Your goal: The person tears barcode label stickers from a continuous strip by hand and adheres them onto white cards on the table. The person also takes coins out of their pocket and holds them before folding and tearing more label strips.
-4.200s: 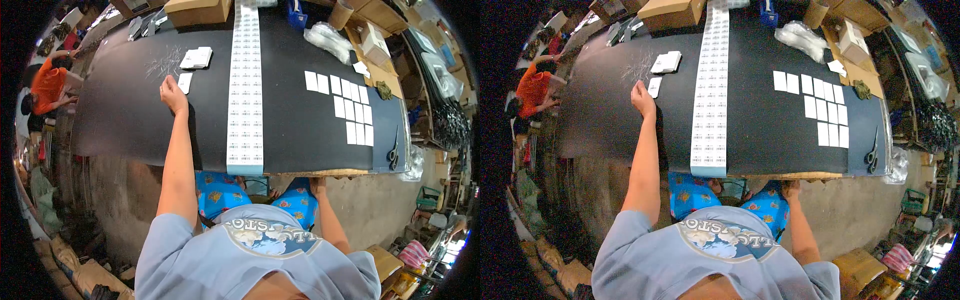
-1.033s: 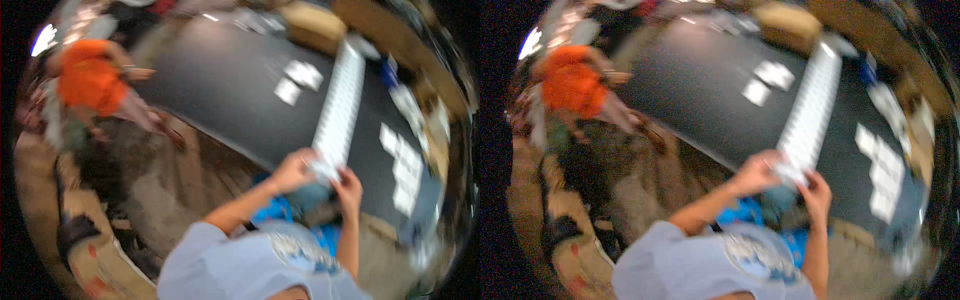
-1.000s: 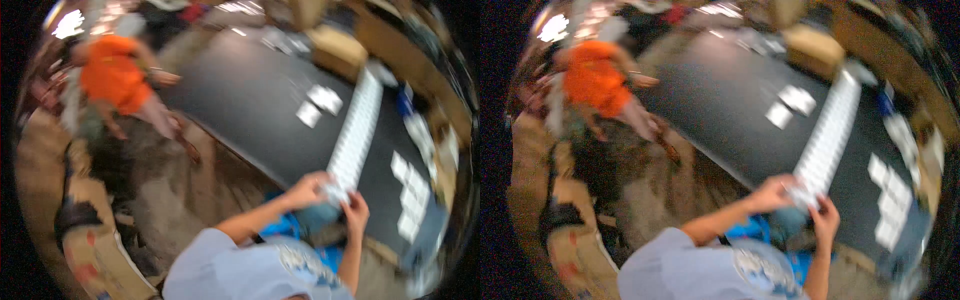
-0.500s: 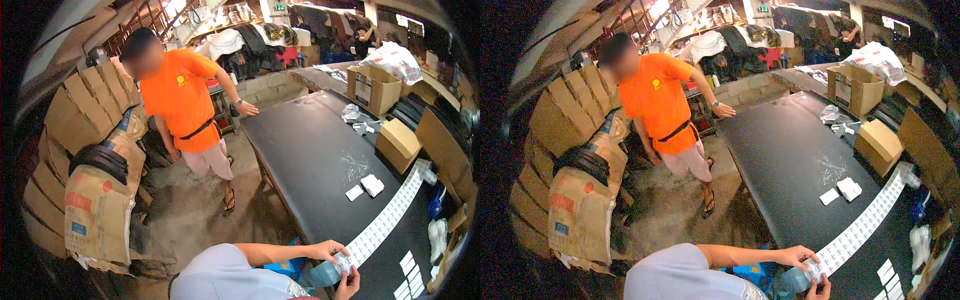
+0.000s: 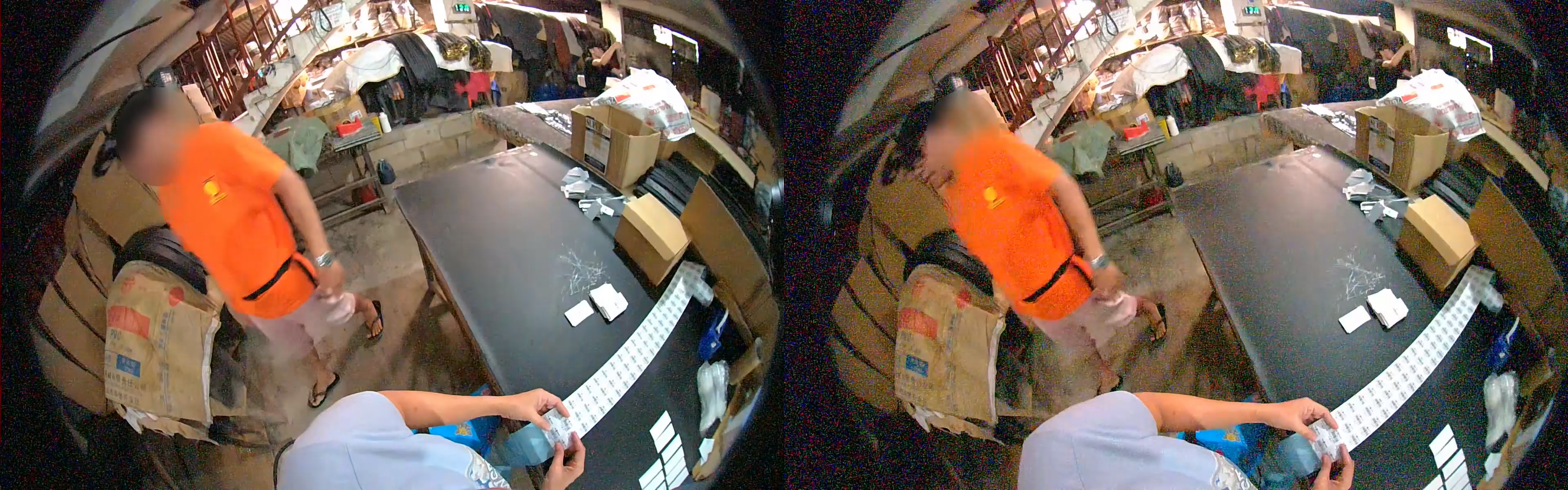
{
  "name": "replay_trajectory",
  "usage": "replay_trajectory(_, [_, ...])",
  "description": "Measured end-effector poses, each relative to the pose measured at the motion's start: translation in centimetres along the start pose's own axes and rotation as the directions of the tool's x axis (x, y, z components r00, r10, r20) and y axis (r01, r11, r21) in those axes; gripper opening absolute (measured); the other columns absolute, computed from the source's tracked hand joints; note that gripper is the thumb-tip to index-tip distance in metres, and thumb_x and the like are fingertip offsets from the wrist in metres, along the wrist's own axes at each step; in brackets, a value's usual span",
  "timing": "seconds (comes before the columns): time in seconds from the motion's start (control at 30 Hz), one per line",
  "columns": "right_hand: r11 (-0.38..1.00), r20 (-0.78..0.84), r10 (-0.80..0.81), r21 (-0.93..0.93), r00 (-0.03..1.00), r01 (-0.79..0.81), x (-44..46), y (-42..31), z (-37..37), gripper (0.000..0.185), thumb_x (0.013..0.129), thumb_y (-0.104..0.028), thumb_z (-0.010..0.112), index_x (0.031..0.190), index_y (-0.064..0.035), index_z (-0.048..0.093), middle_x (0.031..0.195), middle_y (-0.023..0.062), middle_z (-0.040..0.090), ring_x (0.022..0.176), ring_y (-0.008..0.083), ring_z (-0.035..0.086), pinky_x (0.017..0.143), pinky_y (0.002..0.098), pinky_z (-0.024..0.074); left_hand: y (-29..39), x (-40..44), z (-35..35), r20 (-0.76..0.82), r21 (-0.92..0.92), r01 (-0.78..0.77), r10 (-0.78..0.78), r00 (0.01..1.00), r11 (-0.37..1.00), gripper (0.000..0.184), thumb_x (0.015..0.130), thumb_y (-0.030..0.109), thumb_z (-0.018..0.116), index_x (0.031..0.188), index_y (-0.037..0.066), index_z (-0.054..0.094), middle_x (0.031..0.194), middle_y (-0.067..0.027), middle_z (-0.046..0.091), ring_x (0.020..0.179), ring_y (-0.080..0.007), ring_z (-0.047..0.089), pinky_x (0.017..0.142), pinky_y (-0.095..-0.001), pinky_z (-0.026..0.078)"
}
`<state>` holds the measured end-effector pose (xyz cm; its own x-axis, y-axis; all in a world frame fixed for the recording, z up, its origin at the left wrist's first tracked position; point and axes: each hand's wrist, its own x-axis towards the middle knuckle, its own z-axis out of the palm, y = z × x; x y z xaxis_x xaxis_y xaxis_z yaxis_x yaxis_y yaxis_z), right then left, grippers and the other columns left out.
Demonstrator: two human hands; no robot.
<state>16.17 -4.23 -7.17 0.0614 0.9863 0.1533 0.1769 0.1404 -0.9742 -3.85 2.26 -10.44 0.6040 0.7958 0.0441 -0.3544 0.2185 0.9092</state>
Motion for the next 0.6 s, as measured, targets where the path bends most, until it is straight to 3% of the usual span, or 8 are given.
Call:
replay_trajectory(0.03, [0.999, -0.025, -0.031, -0.03, 0.999, 0.03, -0.2, 0.1, 0.0, 0.026, 0.083, -0.006, 0.067, 0.107, 0.0009, 0.065, 0.086, 0.0077, 0.062, 0.07, 0.0146, 0.054, 0.062, 0.0287, 0.0473, -0.2, 0.0, -0.4, -0.024, 0.1, -0.017, 0.02, 1.0, 0.995, 0.055, 0.073, 0.002, 0.074, 0.123, -0.002, 0.052, 0.118, -0.0082, 0.058, 0.107, -0.0149, 0.054, 0.094, -0.0308, 0.044])
replay_trajectory(0.07, [0.998, -0.022, -0.057, 0.014, 0.998, 0.058, 0.1, 2.6, 0.3, 0.035, 0.078, 0.009, 0.061, 0.113, 0.0052, 0.058, 0.085, 0.0011, 0.053, 0.075, 0.0086, 0.047, 0.067, 0.0221, 0.0409, -0.1, 0.0, -0.1, -0.036, 0.183, -0.026, 0.033, 0.999, 0.983, 0.055, 0.072, 0.003, 0.074, 0.123, -0.001, 0.053, 0.117, -0.0076, 0.058, 0.107, -0.015, 0.054, 0.094, -0.0308, 0.044])
replay_trajectory(0.1, [0.994, 0.001, 0.028, -0.104, 1.0, -0.028, 0.1, 5.0, -0.6, 0.034, 0.076, 0.004, 0.066, 0.11, 0.0038, 0.061, 0.1, 0.0118, 0.064, 0.093, 0.0216, 0.06, 0.084, 0.0319, 0.0471, 0.1, -0.1, -0.4, -0.048, 0.327, -0.044, 0.063, 0.997, 0.944, 0.054, 0.071, 0.002, 0.074, 0.122, 0.0, 0.054, 0.116, -0.007, 0.058, 0.107, -0.0151, 0.054, 0.093, -0.0305, 0.044])
replay_trajectory(0.13, [0.988, 0.032, 0.033, -0.154, 0.999, -0.028, 0.3, 4.9, -0.9, 0.034, 0.075, 0.003, 0.067, 0.109, 0.0043, 0.062, 0.1, 0.0123, 0.064, 0.092, 0.0211, 0.06, 0.084, 0.0319, 0.0469, 0.9, -0.3, -0.5, -0.037, 0.445, -0.055, 0.08, 0.996, 0.894, 0.054, 0.071, 0.001, 0.074, 0.121, 0.001, 0.056, 0.115, -0.0064, 0.059, 0.107, -0.0152, 0.054, 0.093, -0.0302, 0.044])
replay_trajectory(0.23, [0.994, -0.033, 0.11, 0.001, 0.993, -0.11, 0.6, 4.3, -0.3, 0.044, 0.073, -0.001, 0.071, 0.115, 0.0021, 0.059, 0.107, 0.0096, 0.063, 0.091, 0.0172, 0.059, 0.082, 0.0283, 0.0469, 1.3, -0.4, -0.3, -0.142, 0.354, 0.036, 0.016, 0.99, 0.935, 0.045, 0.074, -0.002, 0.071, 0.117, 0.002, 0.058, 0.113, -0.0054, 0.06, 0.103, -0.0156, 0.057, 0.09, -0.0313, 0.047])
replay_trajectory(0.27, [0.993, 0.024, 0.112, -0.045, 0.993, -0.111, 1.2, 2.8, -0.6, 0.05, 0.072, -0.001, 0.072, 0.12, 0.0002, 0.058, 0.111, 0.0086, 0.062, 0.091, 0.0156, 0.058, 0.082, 0.0275, 0.047, 1.5, -0.4, 0.3, -0.184, 0.197, 0.104, -0.068, 0.981, 0.975, 0.044, 0.075, -0.003, 0.07, 0.117, 0.002, 0.058, 0.113, -0.006, 0.06, 0.104, -0.0159, 0.057, 0.092, -0.0322, 0.047])
replay_trajectory(0.37, [0.981, 0.066, 0.187, -0.07, 0.98, -0.182, 1.9, 0.7, -0.6, 0.049, 0.071, -0.004, 0.072, 0.118, -0.0027, 0.06, 0.106, 0.0055, 0.064, 0.087, 0.0114, 0.057, 0.077, 0.0251, 0.0465, 2.3, -0.2, 1.2, -0.194, 0.18, 0.089, -0.054, 0.98, 0.98, 0.044, 0.076, -0.009, 0.065, 0.119, 0.0, 0.056, 0.11, -0.0068, 0.061, 0.101, -0.0144, 0.058, 0.089, -0.0294, 0.049])
replay_trajectory(0.6, [0.979, 0.043, 0.202, 0.017, 0.979, -0.202, 1.4, -1.3, -1.2, 0.047, 0.071, -0.003, 0.074, 0.117, -0.0067, 0.062, 0.096, 0.0071, 0.066, 0.083, 0.0108, 0.059, 0.075, 0.0253, 0.0476, 4.4, 0.7, 3.5, -0.235, 0.396, 0.136, -0.043, 0.971, 0.908, 0.049, 0.075, -0.007, 0.068, 0.122, 0.0, 0.055, 0.104, -0.0101, 0.066, 0.093, -0.0122, 0.061, 0.081, -0.0259, 0.05])
